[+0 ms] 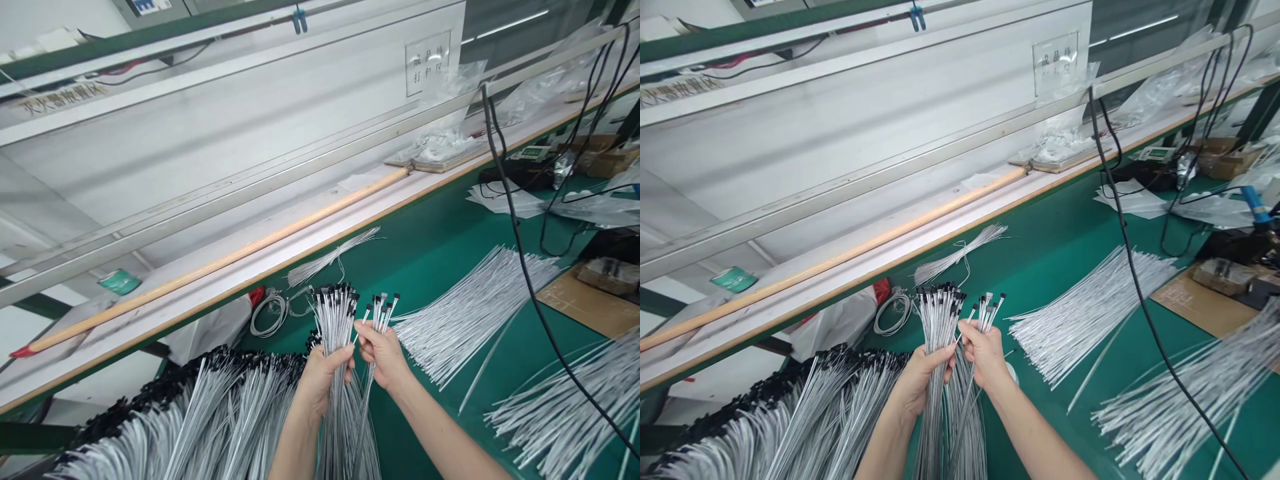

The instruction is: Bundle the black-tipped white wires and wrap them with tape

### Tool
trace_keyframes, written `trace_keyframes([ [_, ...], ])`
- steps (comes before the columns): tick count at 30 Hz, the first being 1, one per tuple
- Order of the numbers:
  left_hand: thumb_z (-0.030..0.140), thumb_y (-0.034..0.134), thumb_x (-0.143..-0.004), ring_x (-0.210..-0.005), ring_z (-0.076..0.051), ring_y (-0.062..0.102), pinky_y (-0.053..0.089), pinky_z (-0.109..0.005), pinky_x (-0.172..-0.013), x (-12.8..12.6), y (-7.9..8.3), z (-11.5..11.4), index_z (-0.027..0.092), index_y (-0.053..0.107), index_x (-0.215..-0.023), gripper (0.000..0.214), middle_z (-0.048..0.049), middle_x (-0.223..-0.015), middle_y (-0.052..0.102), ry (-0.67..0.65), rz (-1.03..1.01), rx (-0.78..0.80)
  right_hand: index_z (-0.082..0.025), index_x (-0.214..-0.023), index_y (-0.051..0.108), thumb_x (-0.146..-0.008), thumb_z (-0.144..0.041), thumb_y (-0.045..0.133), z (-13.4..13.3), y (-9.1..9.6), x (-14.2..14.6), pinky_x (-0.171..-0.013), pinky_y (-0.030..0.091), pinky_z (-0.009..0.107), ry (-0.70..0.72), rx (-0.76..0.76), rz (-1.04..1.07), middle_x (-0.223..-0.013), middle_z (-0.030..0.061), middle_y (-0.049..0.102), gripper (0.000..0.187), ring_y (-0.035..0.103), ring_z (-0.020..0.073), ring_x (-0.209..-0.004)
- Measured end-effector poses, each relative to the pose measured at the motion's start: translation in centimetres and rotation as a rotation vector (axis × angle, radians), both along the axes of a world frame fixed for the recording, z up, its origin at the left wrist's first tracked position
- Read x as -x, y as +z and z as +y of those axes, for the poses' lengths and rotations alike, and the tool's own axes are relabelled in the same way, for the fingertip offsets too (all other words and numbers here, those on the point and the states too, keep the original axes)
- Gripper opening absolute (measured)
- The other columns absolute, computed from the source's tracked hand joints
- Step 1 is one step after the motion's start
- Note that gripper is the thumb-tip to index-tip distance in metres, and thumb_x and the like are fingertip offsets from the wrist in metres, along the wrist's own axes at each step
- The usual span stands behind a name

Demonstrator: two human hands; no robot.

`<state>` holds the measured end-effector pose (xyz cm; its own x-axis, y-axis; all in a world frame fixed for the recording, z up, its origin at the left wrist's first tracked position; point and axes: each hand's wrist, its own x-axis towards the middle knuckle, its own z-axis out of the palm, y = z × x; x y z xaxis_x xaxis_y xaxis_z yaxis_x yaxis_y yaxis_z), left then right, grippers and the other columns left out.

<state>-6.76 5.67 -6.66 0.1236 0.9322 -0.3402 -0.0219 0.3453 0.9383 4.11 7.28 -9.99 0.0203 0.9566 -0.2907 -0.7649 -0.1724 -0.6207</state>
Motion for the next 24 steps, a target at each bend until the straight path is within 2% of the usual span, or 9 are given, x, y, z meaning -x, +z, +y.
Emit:
trace_keyframes([
  [6,0.033,0.069,-0.064,-0.037,-0.006,0.045,0.034,-0.019,-0.040,0.02,0.01,-0.04,0.011,0.061,-0.056,0.025,-0.0005,-0.049,0.056,0.000,0.017,0.028,-0.014,-0.054,0.057,-0.043,-0.033,0.079,0.05,0.36,0.21,-0.031,0.014,0.017,-0.010,0.018,-0.063,-0.035,-0.0100,0.038,0.031,0.021,0.0003,-0.030],
  [10,0.035,0.069,-0.064,-0.038,-0.008,0.047,0.036,-0.020,-0.041,-0.10,0.27,-0.05,0.010,0.065,-0.064,0.025,-0.0020,-0.052,0.059,0.007,0.030,0.037,-0.015,-0.049,0.053,-0.046,-0.033,0.076,-0.07,0.53,0.15,-0.031,0.013,0.017,-0.010,0.000,-0.075,-0.035,-0.0101,0.037,0.030,0.019,-0.0001,-0.029],
  [13,0.036,0.069,-0.064,-0.038,-0.007,0.047,0.036,-0.020,-0.040,-0.19,0.29,-0.07,0.010,0.065,-0.063,0.027,-0.0030,-0.054,0.060,0.001,0.043,0.033,-0.016,-0.048,0.050,-0.048,-0.031,0.075,-0.18,0.58,0.10,-0.031,0.013,0.017,-0.018,-0.005,-0.086,-0.034,-0.0105,0.035,0.030,0.019,-0.0001,-0.029],
  [24,0.038,0.071,-0.062,-0.040,-0.010,0.052,0.041,-0.022,-0.043,0.16,0.08,0.21,0.010,0.065,-0.067,0.029,-0.0031,-0.053,0.062,0.006,0.007,0.084,-0.018,-0.053,0.046,-0.055,-0.035,0.072,-0.45,0.19,0.02,-0.033,0.015,0.017,0.025,-0.071,-0.124,-0.034,-0.0131,0.028,0.031,0.018,0.0015,-0.033],
])
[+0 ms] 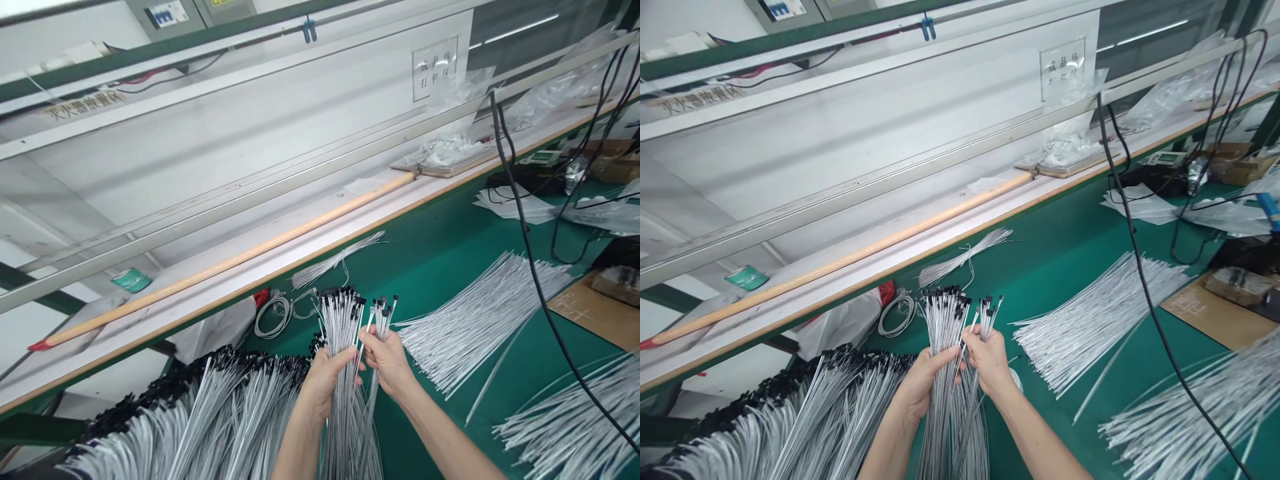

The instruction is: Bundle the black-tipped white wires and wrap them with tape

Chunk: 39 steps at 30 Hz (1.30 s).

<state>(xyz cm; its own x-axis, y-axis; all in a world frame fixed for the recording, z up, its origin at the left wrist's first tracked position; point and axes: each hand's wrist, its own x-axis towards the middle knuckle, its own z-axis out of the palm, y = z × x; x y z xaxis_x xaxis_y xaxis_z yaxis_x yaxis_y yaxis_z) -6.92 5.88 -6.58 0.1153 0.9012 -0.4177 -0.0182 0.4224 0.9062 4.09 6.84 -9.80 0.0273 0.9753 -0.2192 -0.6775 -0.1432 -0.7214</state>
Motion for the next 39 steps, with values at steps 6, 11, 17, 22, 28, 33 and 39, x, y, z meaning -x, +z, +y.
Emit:
trace_keyframes([
  [6,0.040,0.075,-0.055,-0.041,-0.012,0.054,0.040,-0.023,-0.043,-0.1,0.0,-0.1,0.011,0.063,-0.063,0.032,-0.0023,-0.050,0.061,0.038,-0.013,0.033,-0.019,-0.058,0.045,-0.057,-0.039,0.072,-0.3,-0.5,-0.3,-0.035,0.013,0.017,0.021,-0.042,0.038,-0.038,-0.0143,0.023,0.034,0.015,0.0016,-0.034],
  [11,0.038,0.077,-0.053,-0.043,-0.010,0.050,0.037,-0.021,-0.042,-0.4,0.1,0.0,0.011,0.063,-0.061,0.031,-0.0010,-0.053,0.060,0.073,-0.022,0.012,-0.019,-0.066,0.051,-0.060,-0.037,0.072,-0.7,-0.6,-0.2,-0.036,0.024,0.018,-0.005,-0.001,0.106,-0.048,-0.0075,0.046,0.029,0.035,0.0053,-0.037],
  [17,0.038,0.076,-0.054,-0.039,-0.007,0.047,0.036,-0.020,-0.042,-0.2,-0.2,0.3,0.011,0.063,-0.062,0.030,0.0026,-0.046,0.054,0.105,0.015,0.001,-0.019,-0.067,0.051,-0.063,-0.041,0.070,-0.4,-1.1,0.2,-0.034,0.026,0.018,-0.058,-0.009,0.275,-0.051,-0.0063,0.050,0.029,0.034,0.0048,-0.036],
  [22,0.038,0.077,-0.053,-0.036,-0.008,0.046,0.036,-0.021,-0.039,-0.1,-0.5,0.2,0.012,0.059,-0.054,0.031,0.0012,-0.044,0.055,0.076,-0.007,-0.001,-0.018,-0.062,0.050,-0.051,-0.038,0.079,0.5,-0.6,0.7,-0.031,0.012,0.016,-0.001,0.051,0.181,-0.035,-0.0141,0.028,0.037,0.016,0.0009,-0.031],
  [28,0.041,0.075,-0.056,-0.038,-0.011,0.052,0.040,-0.023,-0.040,0.2,-0.5,0.2,0.010,0.063,-0.058,0.033,-0.0032,-0.048,0.061,0.063,0.032,0.021,-0.018,-0.056,0.049,-0.050,-0.036,0.079,0.5,-0.4,0.6,-0.029,0.016,0.016,0.030,0.065,0.180,-0.031,-0.0140,0.027,0.035,0.016,0.0007,-0.029],
  [33,0.036,0.077,-0.053,-0.037,-0.009,0.049,0.040,-0.022,-0.041,0.0,-0.2,0.1,0.011,0.063,-0.058,0.029,-0.0016,-0.048,0.061,0.060,-0.005,-0.014,-0.019,-0.058,0.050,-0.054,-0.036,0.075,0.0,0.1,0.3,-0.031,0.023,0.017,0.057,0.025,0.155,-0.027,-0.0134,0.028,0.030,0.022,0.0032,-0.027],
  [39,0.037,0.076,-0.054,-0.038,-0.011,0.051,0.039,-0.022,-0.040,-0.3,-0.1,0.1,0.010,0.064,-0.060,0.029,-0.0038,-0.049,0.063,0.089,0.020,0.016,-0.019,-0.052,0.049,-0.056,-0.032,0.071,-0.2,-0.1,0.5,-0.031,0.020,0.017,-0.018,0.023,0.078,-0.029,-0.0127,0.028,0.027,0.019,0.0020,-0.028],
])
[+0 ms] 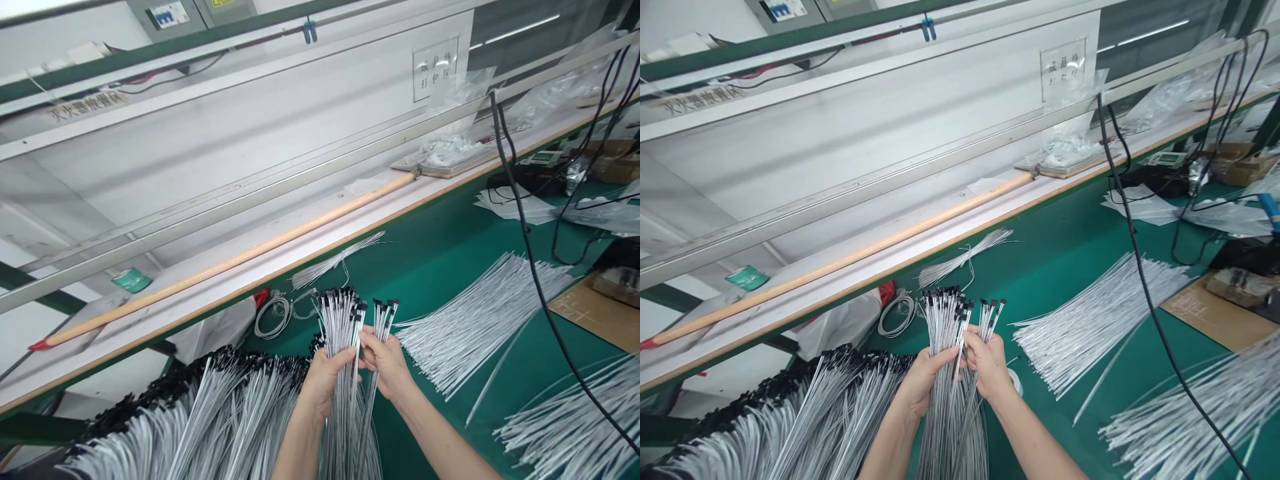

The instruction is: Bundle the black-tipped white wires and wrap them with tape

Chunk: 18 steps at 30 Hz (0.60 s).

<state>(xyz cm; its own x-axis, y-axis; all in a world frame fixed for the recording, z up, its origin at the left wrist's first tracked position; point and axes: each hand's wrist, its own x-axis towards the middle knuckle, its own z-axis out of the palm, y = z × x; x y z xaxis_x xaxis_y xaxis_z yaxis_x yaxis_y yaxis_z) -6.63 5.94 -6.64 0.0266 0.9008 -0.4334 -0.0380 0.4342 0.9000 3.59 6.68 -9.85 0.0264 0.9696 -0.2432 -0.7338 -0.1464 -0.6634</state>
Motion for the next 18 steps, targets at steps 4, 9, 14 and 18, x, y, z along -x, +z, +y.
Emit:
trace_keyframes([
  [4,0.034,0.077,-0.051,-0.038,-0.011,0.052,0.042,-0.023,-0.042,-0.01,-0.21,0.07,0.010,0.065,-0.060,0.029,-0.0039,-0.048,0.063,0.019,-0.007,0.000,-0.019,-0.050,0.048,-0.055,-0.034,0.071,-0.07,0.31,0.05,-0.031,0.023,0.019,-0.019,0.013,-0.012,-0.029,-0.0123,0.028,0.028,0.021,0.0029,-0.028],
  [9,0.034,0.077,-0.051,-0.038,-0.009,0.050,0.041,-0.021,-0.042,-0.11,-0.11,-0.04,0.011,0.063,-0.052,0.027,-0.0018,-0.044,0.060,-0.016,-0.014,-0.002,-0.020,-0.054,0.046,-0.042,-0.036,0.079,0.05,0.62,0.27,-0.029,0.015,0.017,-0.063,0.121,-0.020,-0.027,-0.0135,0.029,0.039,0.020,0.0024,-0.027],
  [14,0.032,0.077,-0.052,-0.041,-0.010,0.052,0.042,-0.022,-0.045,-0.01,-0.11,0.06,0.010,0.066,-0.059,0.026,-0.0027,-0.049,0.062,-0.031,-0.045,-0.013,-0.020,-0.050,0.043,-0.043,-0.038,0.080,0.13,0.24,0.09,-0.030,0.016,0.018,-0.049,0.086,-0.011,-0.030,-0.0125,0.030,0.042,0.021,0.0019,-0.028],
  [18,0.032,0.077,-0.055,-0.044,-0.013,0.054,0.044,-0.025,-0.049,0.28,-0.22,0.07,0.009,0.068,-0.070,0.029,-0.0051,-0.053,0.065,-0.041,-0.063,-0.011,-0.019,-0.047,0.043,-0.046,-0.040,0.079,-0.06,0.07,-0.27,-0.031,0.018,0.018,-0.040,0.073,-0.028,-0.032,-0.0120,0.030,0.042,0.022,0.0018,-0.029],
])
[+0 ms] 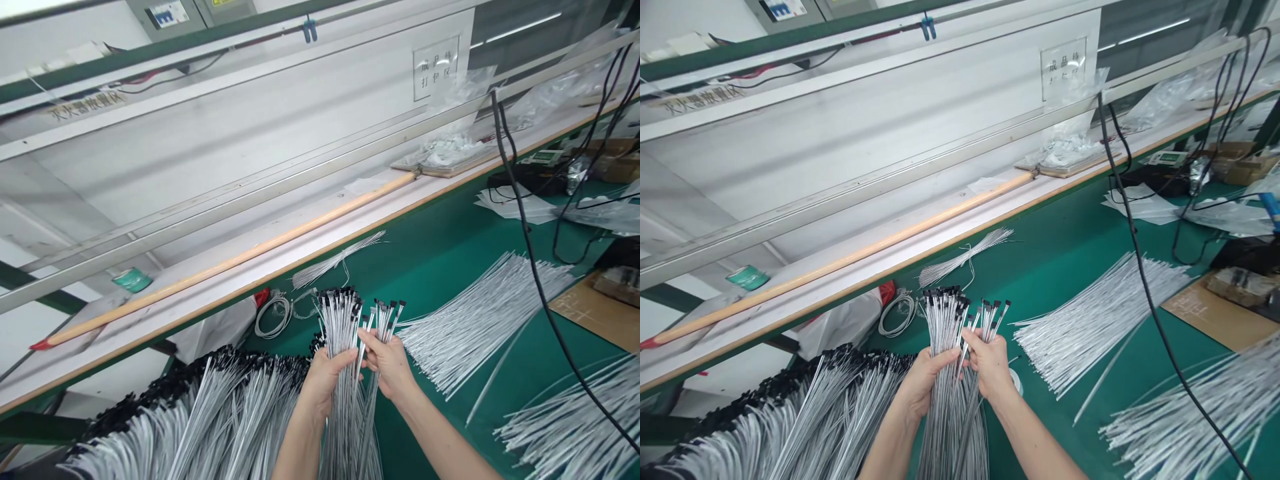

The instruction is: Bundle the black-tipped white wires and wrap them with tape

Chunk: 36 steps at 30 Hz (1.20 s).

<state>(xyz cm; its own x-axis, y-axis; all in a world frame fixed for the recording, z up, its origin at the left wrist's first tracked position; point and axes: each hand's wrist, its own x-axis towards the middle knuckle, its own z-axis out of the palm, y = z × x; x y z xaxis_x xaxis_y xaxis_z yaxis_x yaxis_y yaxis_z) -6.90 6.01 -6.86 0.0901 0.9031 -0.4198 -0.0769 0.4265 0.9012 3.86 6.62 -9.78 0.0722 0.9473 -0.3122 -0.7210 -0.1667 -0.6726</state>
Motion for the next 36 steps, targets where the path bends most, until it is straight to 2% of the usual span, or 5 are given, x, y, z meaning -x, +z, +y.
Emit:
trace_keyframes([
  [11,0.036,0.072,-0.063,-0.051,-0.014,0.056,0.043,-0.026,-0.054,0.62,-0.29,-0.04,0.008,0.069,-0.068,0.028,-0.0064,-0.057,0.064,-0.078,0.013,-0.035,-0.018,-0.043,0.041,-0.044,-0.040,0.081,-0.39,0.27,-0.27,-0.031,0.018,0.017,0.003,-0.001,0.026,-0.034,-0.0111,0.030,0.045,0.020,0.0007,-0.030],
  [16,0.036,0.072,-0.062,-0.056,-0.014,0.059,0.042,-0.022,-0.049,0.72,-0.14,0.11,0.010,0.069,-0.071,0.027,-0.0058,-0.064,0.066,-0.047,0.032,-0.003,-0.019,-0.052,0.045,-0.056,-0.052,0.071,-0.45,0.10,-0.19,-0.033,0.033,0.020,0.034,-0.009,0.131,-0.044,-0.0055,0.043,0.043,0.042,0.0087,-0.039],
  [21,0.034,0.075,-0.058,-0.040,-0.010,0.052,0.042,-0.023,-0.045,0.66,-0.19,0.12,0.011,0.065,-0.062,0.026,-0.0002,-0.048,0.058,-0.027,-0.002,0.020,-0.017,-0.059,0.050,-0.054,-0.045,0.076,0.14,0.22,0.29,-0.029,0.014,0.016,0.073,-0.064,0.053,-0.035,-0.0132,0.027,0.038,0.017,0.0015,-0.031],
  [32,0.034,0.074,-0.060,-0.041,-0.011,0.052,0.042,-0.023,-0.044,0.58,0.05,-0.06,0.011,0.064,-0.060,0.026,-0.0015,-0.050,0.060,-0.037,0.000,0.014,-0.018,-0.052,0.048,-0.048,-0.036,0.079,0.16,0.56,0.11,-0.030,0.015,0.017,0.078,-0.037,0.069,-0.034,-0.0122,0.030,0.036,0.019,0.0013,-0.030],
  [36,0.035,0.072,-0.064,-0.055,-0.013,0.058,0.043,-0.022,-0.049,0.77,0.01,0.05,0.010,0.066,-0.067,0.025,-0.0049,-0.063,0.064,-0.037,0.024,-0.006,-0.018,-0.054,0.049,-0.057,-0.041,0.074,-0.12,0.33,-0.13,-0.036,0.031,0.019,0.046,-0.034,0.117,-0.041,-0.0069,0.043,0.034,0.038,0.0063,-0.036],
])
